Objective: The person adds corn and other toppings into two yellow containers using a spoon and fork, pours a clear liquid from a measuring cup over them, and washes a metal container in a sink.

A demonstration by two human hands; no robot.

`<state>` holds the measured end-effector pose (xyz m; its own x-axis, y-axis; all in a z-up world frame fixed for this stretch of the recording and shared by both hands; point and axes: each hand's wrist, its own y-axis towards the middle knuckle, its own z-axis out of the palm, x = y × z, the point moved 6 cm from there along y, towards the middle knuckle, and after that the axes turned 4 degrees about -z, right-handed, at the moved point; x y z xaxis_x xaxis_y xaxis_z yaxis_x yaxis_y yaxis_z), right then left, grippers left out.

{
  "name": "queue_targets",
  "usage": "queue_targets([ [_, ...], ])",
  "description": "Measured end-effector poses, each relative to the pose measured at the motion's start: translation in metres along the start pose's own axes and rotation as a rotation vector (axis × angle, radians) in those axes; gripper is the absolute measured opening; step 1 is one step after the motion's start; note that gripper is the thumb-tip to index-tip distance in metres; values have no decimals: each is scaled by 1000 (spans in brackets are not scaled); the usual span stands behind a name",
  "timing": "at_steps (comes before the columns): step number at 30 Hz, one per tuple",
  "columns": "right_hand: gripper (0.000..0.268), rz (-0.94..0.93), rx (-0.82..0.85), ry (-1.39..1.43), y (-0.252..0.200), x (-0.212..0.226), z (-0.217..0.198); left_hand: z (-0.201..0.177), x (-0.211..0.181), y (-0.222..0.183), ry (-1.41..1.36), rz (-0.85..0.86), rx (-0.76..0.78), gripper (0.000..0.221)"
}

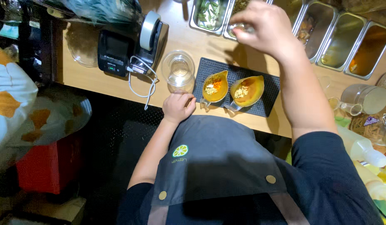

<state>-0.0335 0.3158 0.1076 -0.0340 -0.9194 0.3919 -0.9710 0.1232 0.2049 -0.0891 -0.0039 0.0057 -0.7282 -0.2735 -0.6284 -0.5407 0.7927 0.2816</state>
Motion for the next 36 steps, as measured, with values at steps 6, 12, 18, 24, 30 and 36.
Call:
queue_targets([
  [6, 19, 59, 244, -293, 65, -38, 105, -1, 2, -1, -2, -5, 6, 13],
  [12, 23, 131, 350, -286, 79, -47, 138, 1, 5, -3, 14, -12, 8, 12],
  [18, 21, 56, 120, 1, 55, -34, 64, -3, 2, 0, -1, 29, -11, 14],
  [24, 25, 26, 324, 488, -15, 36, -23, 0, 1, 1, 2, 7, 8, 14],
  [30, 23, -19, 233, 287, -10, 30, -30, 2, 1, 0, -3, -1, 24, 14],
  [36, 32, 175, 311, -223, 48, -43, 66, 2, 3, -3, 22, -22, 28, 13],
])
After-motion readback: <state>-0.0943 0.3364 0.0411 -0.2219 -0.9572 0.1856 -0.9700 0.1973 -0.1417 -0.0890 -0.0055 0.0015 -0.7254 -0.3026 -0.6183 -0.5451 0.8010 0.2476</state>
